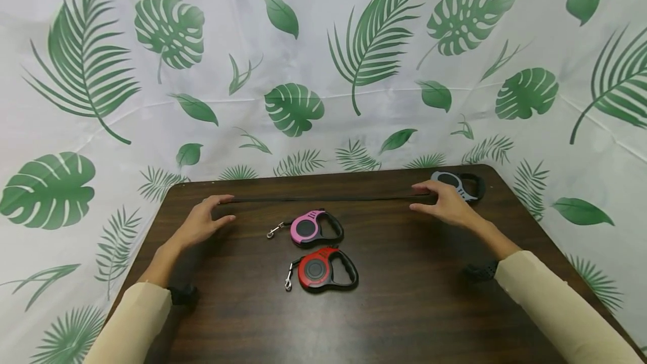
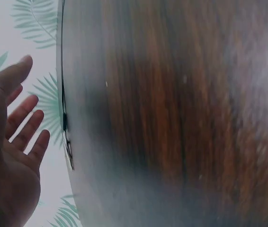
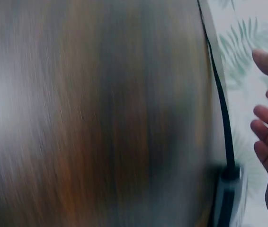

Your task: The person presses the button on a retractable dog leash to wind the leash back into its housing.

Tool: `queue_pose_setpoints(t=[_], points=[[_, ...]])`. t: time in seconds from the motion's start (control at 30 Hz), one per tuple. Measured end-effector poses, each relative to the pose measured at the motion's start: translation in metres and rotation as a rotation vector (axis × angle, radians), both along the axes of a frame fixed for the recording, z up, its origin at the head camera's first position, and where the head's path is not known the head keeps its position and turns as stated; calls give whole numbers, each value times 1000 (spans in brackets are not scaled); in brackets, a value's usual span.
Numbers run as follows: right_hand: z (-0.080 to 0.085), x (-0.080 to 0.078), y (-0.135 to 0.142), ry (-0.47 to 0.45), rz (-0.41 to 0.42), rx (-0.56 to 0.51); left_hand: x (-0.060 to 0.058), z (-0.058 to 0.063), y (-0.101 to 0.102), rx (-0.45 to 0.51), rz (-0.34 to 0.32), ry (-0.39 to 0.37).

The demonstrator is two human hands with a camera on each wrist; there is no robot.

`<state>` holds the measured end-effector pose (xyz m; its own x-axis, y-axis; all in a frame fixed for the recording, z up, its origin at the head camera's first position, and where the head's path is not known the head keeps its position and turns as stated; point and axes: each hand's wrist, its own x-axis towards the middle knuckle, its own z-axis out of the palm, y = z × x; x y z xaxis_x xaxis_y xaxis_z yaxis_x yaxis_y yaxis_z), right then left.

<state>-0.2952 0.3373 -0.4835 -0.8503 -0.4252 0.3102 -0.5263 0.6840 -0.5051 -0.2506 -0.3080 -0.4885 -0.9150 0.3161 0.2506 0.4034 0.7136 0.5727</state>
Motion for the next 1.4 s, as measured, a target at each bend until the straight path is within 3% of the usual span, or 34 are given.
queue_pose_setpoints(t=[0.3, 0.53, 0.73, 0.97, 1.23, 1.4], points=[[4, -2, 57, 45, -79, 58, -11, 0, -14, -36, 7, 39], [1, -4, 86, 114, -129, 122, -17, 3, -26, -96, 26, -7], [-4, -9, 98, 166, -136, 149, -18, 5, -30, -93, 10, 2], [-6, -10, 107, 160, -159, 192, -26, 1, -30, -140, -56, 37], [-9, -8, 110, 83, -183, 218, -29, -4, -29, -146, -32, -12], [-13, -9, 109, 121, -175, 211, -34, -8, -29, -154, -13, -37]])
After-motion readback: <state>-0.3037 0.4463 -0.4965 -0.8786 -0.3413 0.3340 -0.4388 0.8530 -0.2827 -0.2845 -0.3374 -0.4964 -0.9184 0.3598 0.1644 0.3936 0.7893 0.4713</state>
